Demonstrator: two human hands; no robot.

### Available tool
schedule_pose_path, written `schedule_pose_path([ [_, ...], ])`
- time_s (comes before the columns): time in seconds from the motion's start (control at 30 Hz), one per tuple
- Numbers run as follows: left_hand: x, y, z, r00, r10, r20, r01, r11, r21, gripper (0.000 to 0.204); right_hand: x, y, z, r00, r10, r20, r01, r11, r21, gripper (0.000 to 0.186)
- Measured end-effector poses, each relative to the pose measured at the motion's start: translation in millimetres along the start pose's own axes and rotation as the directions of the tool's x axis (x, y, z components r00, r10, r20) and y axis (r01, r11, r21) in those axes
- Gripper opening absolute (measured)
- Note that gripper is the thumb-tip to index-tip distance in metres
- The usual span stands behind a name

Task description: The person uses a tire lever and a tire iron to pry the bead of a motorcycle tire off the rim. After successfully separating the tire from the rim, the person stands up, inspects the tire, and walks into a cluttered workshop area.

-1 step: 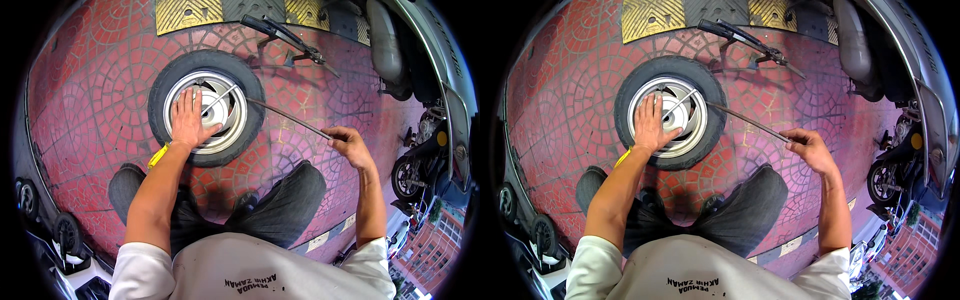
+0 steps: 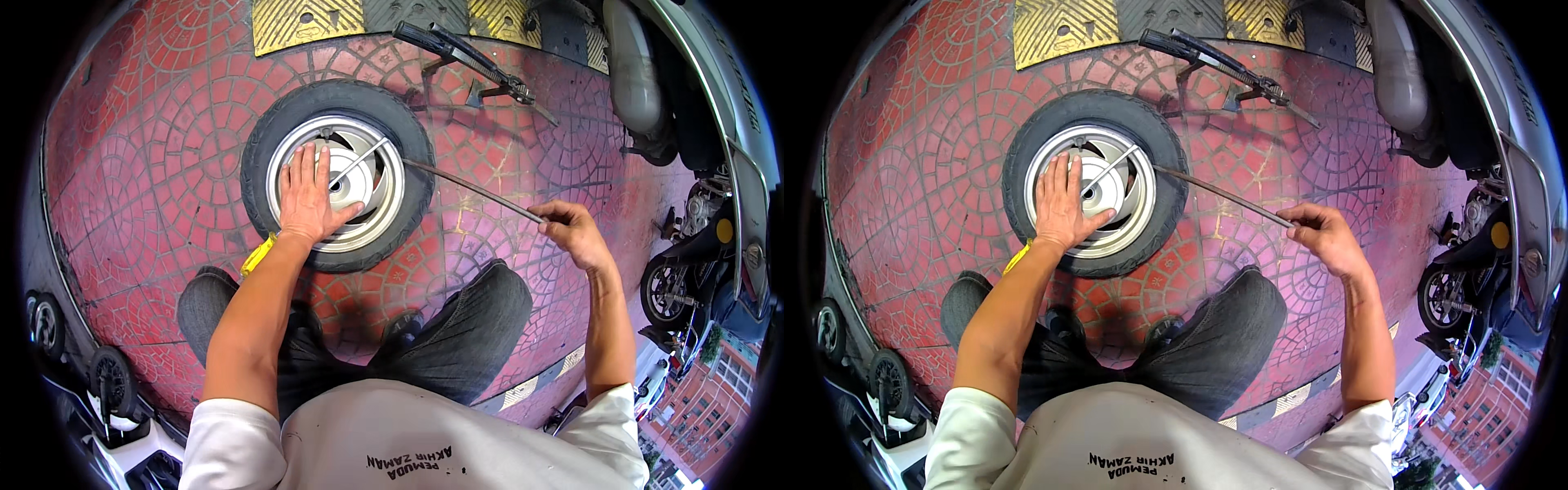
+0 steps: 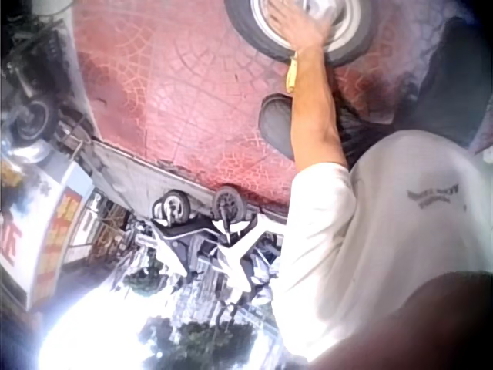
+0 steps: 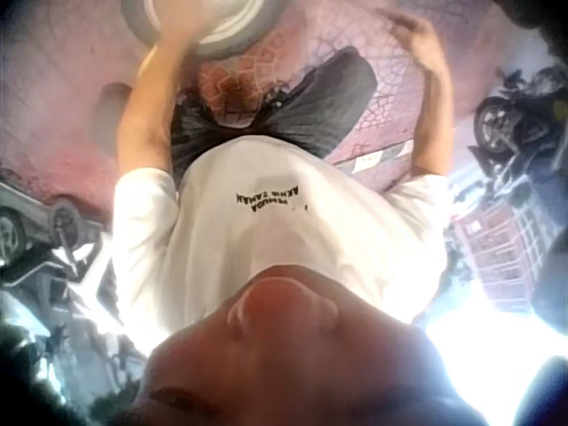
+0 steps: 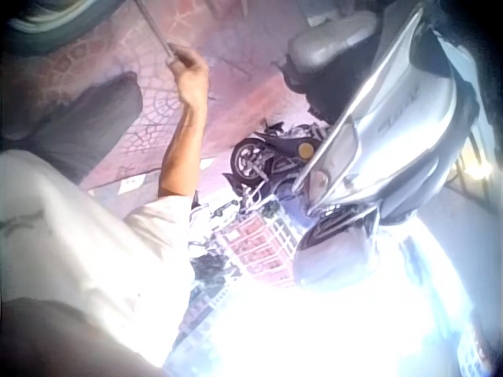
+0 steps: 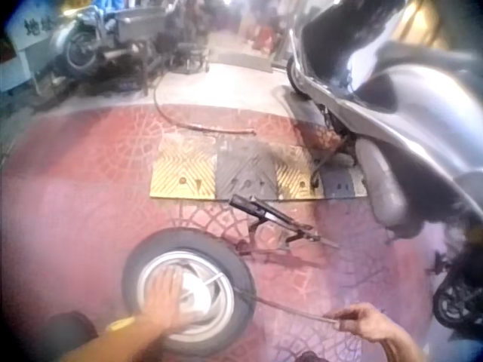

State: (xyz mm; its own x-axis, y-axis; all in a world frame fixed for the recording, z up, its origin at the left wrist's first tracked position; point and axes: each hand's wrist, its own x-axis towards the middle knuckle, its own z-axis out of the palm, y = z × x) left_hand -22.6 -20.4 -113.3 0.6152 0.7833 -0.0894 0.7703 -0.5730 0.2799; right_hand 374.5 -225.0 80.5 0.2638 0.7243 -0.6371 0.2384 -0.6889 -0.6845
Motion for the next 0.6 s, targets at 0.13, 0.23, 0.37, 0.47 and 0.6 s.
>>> schedule_pose_path([
  [0.13,-0.6,-4.0,-1.0,0.999,-0.006,0.035,0.006,1.000,0.005,0.121,39.5,-22.3,-25.1,0.977,0.207,0.042,-0.205,0.978,-0.044,0.028],
  [0.23,1.5,-1.1,-2.9,0.999,-0.001,0.054,0.000,1.000,0.007,0.121,84.0,-18.3,-53.5,0.990,0.118,0.075,-0.106,0.983,-0.149,0.025],
  [0.37,5.7,-2.8,-1.0,0.999,0.029,0.036,-0.029,1.000,0.004,0.121,138.2,-24.4,-78.5,0.969,0.184,0.165,-0.151,0.969,-0.194,0.021],
  [0.47,7.4,-0.8,0.5,0.997,0.049,0.054,-0.048,0.999,-0.021,0.121,152.2,-31.1,-84.9,0.947,0.243,0.208,-0.202,0.959,-0.200,0.020],
  [0.6,5.8,0.2,-1.5,0.998,0.036,0.060,-0.035,0.999,-0.020,0.122,110.9,-38.5,-46.4,0.994,0.005,0.109,0.032,0.942,-0.334,0.021],
])
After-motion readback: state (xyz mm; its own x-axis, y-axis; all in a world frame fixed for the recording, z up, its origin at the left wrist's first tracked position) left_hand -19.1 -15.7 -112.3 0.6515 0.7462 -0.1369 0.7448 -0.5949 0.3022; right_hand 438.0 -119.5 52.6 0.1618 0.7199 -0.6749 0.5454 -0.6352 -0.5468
